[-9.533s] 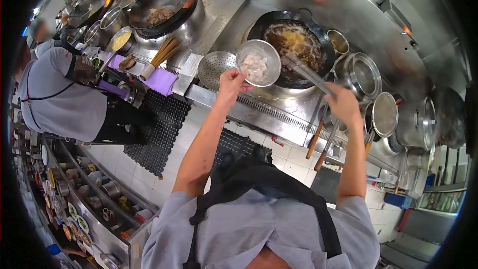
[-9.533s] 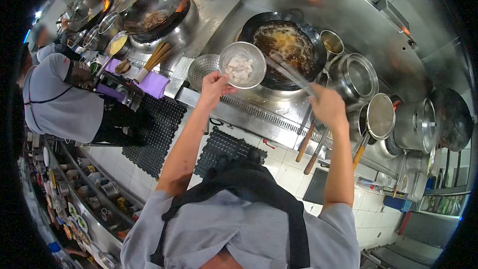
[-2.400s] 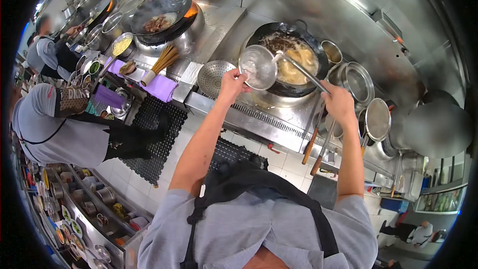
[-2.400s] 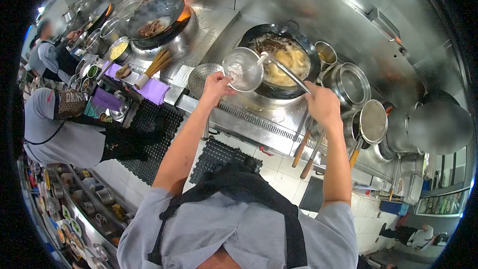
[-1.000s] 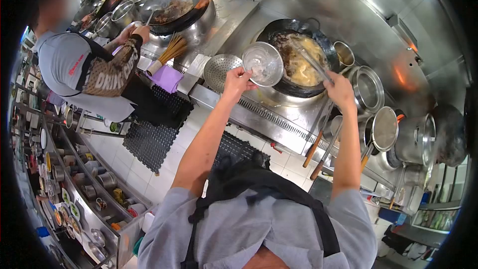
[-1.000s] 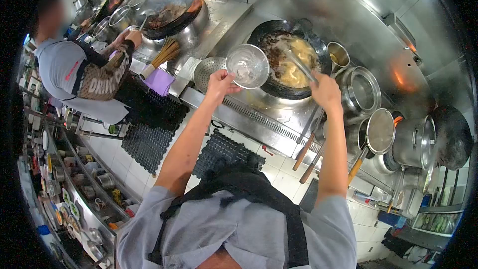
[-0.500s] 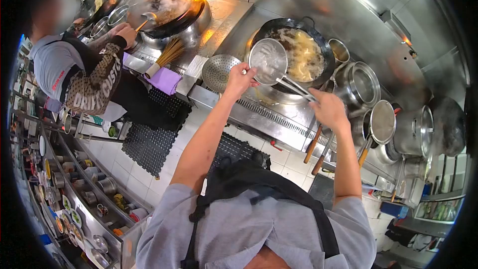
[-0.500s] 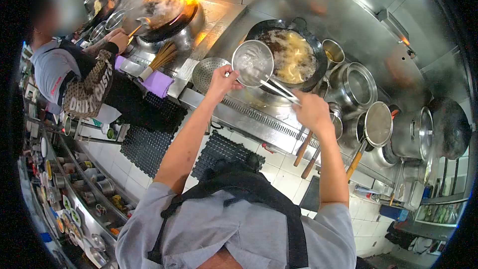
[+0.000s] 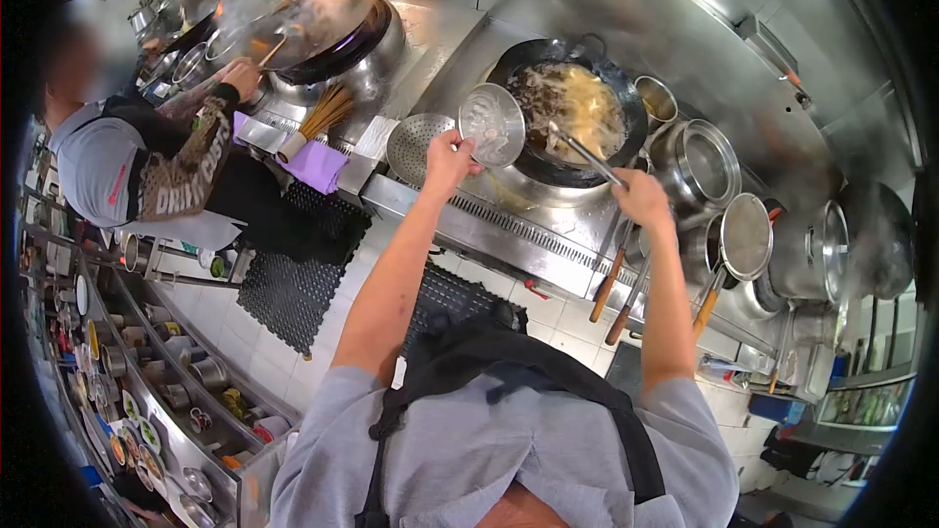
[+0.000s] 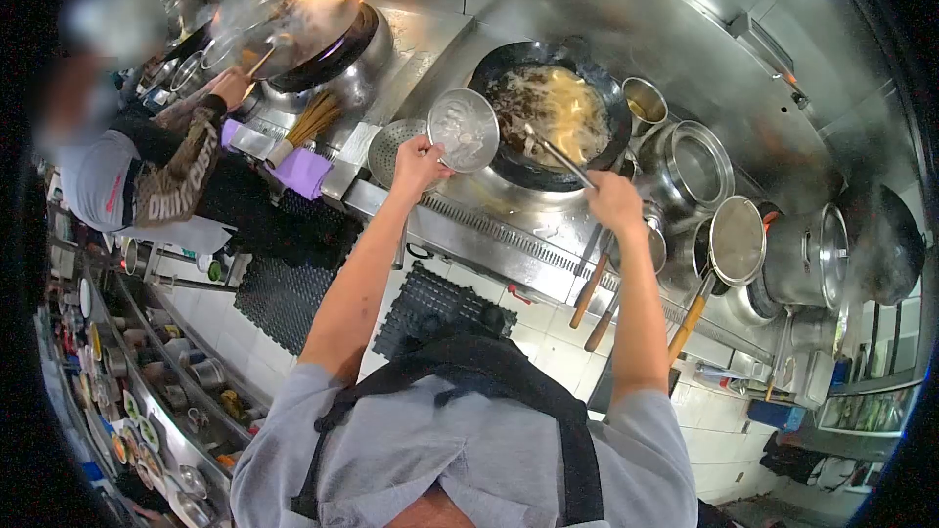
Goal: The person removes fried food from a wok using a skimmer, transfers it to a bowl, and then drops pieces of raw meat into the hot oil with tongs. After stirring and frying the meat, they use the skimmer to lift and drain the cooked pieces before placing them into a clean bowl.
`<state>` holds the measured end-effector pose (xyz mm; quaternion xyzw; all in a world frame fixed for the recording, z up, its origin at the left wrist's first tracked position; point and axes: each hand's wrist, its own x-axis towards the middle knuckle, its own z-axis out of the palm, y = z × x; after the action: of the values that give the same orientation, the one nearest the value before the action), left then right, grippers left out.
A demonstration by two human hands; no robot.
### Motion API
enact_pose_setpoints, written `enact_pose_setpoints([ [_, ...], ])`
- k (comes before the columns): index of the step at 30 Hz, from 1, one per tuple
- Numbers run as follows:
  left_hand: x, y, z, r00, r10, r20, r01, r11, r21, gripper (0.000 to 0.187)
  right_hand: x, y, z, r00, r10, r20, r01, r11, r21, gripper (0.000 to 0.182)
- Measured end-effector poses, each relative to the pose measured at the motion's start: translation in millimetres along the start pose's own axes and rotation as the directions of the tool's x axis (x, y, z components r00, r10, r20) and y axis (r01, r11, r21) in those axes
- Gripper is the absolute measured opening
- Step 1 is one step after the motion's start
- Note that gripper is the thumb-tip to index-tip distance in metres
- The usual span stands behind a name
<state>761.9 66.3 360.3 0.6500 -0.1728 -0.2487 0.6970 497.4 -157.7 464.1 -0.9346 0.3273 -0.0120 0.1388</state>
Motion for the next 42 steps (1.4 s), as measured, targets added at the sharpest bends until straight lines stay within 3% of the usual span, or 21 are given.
enact_pose_setpoints([
  [1,-1.0,2.2,1.5,1.0,-0.005,0.007,0.005,1.0,-0.028,0.018,14.1,18.9,28.8,1.0,0.009,-0.013,-0.01,1.0,-0.027,0.039],
  [5,-2.4,-2.7,9.2,0.999,-0.011,0.03,0.013,0.997,-0.075,0.019,-0.7,-4.8,20.6,0.989,0.141,-0.042,-0.145,0.984,-0.107,0.04],
  [8,3.2,-3.5,18.1,0.999,0.046,0.011,-0.046,0.999,0.013,0.024,-20.8,-31.2,-12.9,0.992,0.123,-0.037,-0.126,0.989,-0.083,0.037],
  [11,2.8,17.2,33.8,0.991,0.113,0.076,-0.119,0.988,0.094,0.025,-27.2,-49.3,-12.7,0.997,-0.014,-0.078,0.009,0.997,-0.073,0.035],
  [14,14.0,19.0,52.5,0.973,0.169,0.158,-0.176,0.984,0.035,0.028,-17.1,-42.9,4.4,0.996,-0.05,-0.078,0.042,0.994,-0.097,0.032],
  [17,21.1,25.4,61.5,0.958,0.249,0.138,-0.276,0.934,0.228,0.026,-19.6,-29.9,4.4,0.994,-0.044,-0.099,0.036,0.995,-0.089,0.03],
  [20,54.3,-5.9,60.2,0.852,0.517,0.089,-0.49,0.725,0.484,0.027,-30.1,-16.1,-17.1,0.999,0.044,-0.019,-0.045,0.996,-0.075,0.034],
  [25,63.0,-3.1,58.3,0.831,0.553,0.06,-0.511,0.716,0.476,0.026,-20.1,20.6,-20.6,0.994,0.105,-0.014,-0.105,0.991,-0.079,0.031],
  [28,41.5,18.8,63.5,0.913,0.409,-0.001,-0.387,0.865,0.32,0.028,12.4,42.8,-10.9,0.989,0.148,0.001,-0.147,0.982,-0.116,0.031],
  [31,33.8,15.9,53.7,0.949,0.313,0.033,-0.311,0.914,0.262,0.027,62.0,65.2,29.4,0.983,0.175,0.053,-0.166,0.976,-0.142,0.029],
  [37,-14.2,32.0,12.4,0.991,0.131,0.0,-0.131,0.991,-0.04,0.022,80.8,14.6,30.6,0.996,0.092,-0.02,-0.092,0.996,-0.01,0.029],
  [42,-42.0,29.2,-23.3,0.995,0.092,-0.049,-0.095,0.994,-0.056,0.023,85.7,-22.5,27.9,0.998,0.044,-0.05,-0.045,0.999,-0.027,0.026],
])
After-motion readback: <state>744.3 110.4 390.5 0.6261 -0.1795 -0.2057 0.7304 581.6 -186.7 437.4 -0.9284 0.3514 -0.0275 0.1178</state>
